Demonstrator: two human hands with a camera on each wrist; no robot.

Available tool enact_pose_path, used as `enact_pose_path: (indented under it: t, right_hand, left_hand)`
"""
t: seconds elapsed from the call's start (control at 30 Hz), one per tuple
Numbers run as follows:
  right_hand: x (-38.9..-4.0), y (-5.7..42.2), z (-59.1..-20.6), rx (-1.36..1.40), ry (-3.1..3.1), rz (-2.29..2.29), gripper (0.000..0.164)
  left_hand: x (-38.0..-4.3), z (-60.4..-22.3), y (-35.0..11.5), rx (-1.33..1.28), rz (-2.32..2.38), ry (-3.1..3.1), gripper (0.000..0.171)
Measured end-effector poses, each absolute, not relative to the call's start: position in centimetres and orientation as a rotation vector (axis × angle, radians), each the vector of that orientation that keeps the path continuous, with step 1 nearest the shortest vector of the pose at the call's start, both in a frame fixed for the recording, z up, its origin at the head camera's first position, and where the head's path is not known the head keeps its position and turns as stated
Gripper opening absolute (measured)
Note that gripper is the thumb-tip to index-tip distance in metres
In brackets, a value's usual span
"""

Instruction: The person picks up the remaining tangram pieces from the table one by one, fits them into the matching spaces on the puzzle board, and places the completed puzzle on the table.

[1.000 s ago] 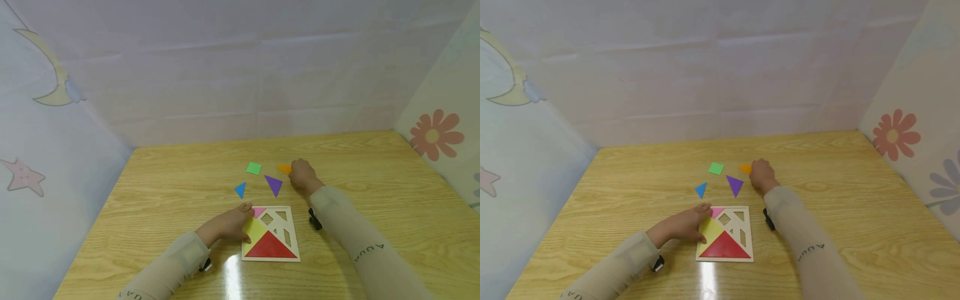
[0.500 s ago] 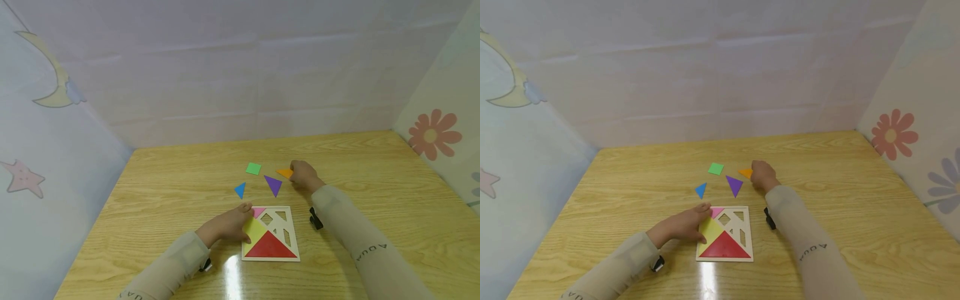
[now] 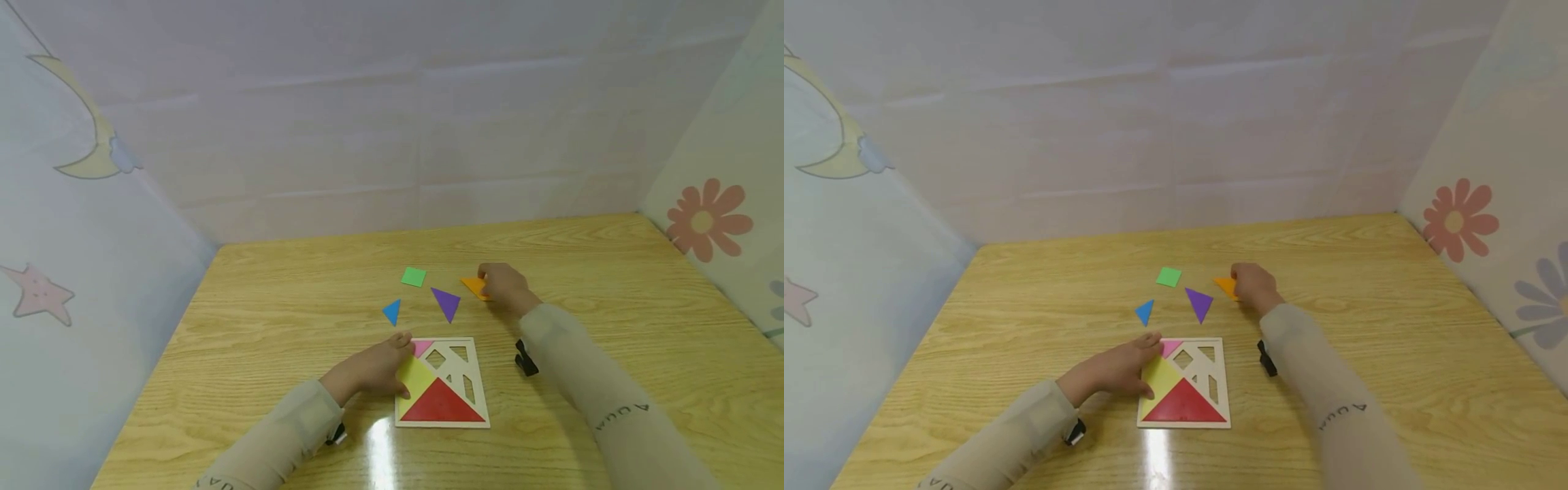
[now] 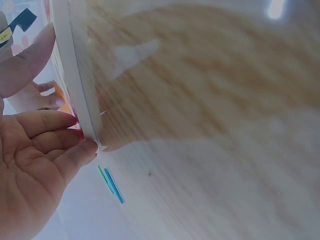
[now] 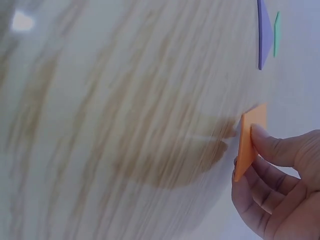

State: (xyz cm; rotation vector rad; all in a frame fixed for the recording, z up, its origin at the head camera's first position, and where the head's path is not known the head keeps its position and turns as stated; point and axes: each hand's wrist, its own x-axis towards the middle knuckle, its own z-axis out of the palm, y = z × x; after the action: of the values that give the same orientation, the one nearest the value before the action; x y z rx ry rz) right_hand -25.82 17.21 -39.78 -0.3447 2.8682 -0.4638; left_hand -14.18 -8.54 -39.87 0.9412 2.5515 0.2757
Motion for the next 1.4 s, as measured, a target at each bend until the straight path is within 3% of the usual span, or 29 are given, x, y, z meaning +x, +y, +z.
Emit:
enact_pose_path:
  t: [0.67, 1.4]
  right_hand:
    - [-25.2, 18.5, -39.8, -0.366, 2.735, -0.934, 0.013]
    - [-24.9, 19.0, -40.6, -0.343, 2.514, -1.162, 0.035]
  left_hand:
    - [-14.3, -39.8, -8.5, 0.922, 0.276, 2.537, 0.078]
    - [-14.3, -39.5, -8.5, 0.928, 0.276, 2.533, 0.078]
